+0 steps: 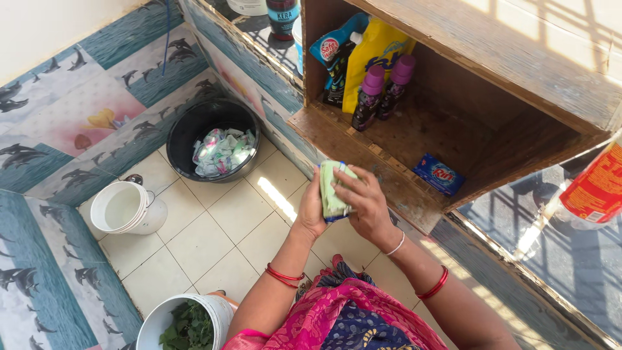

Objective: The person retrieves a small blue and white package from a red cabinet and walks to a balcony area. They use a green and beige cloth to repeatedly wipe the package's surface, turning it over to clean multiple sides, then place it on a wooden shelf.

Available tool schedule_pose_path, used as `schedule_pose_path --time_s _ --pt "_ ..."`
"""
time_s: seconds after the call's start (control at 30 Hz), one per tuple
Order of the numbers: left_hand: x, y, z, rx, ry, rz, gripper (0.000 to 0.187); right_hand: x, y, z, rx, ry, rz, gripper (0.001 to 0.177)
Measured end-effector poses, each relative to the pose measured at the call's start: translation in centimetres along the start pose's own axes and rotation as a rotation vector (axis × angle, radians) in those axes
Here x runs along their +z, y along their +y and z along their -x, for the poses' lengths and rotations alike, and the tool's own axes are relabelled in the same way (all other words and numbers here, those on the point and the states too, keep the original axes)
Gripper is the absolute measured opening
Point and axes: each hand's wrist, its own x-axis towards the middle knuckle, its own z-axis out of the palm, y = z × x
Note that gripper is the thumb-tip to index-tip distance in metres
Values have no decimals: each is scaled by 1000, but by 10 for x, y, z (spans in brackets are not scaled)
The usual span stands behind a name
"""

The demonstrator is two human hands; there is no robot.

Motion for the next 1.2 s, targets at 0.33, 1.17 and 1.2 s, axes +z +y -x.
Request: schedule_pose_path --time_s 0.33,1.17,1.2 --pt "-11 27 31 91 -9 49 67 7 -21 -2 -161 -86 70 49" --pt "-28 26 54 283 105 -36 62 39 -32 -34 -106 -10 -101 55" --pt "-29 26 53 296 117 -47 60 40 -32 -35 -71 -7 -117 57"
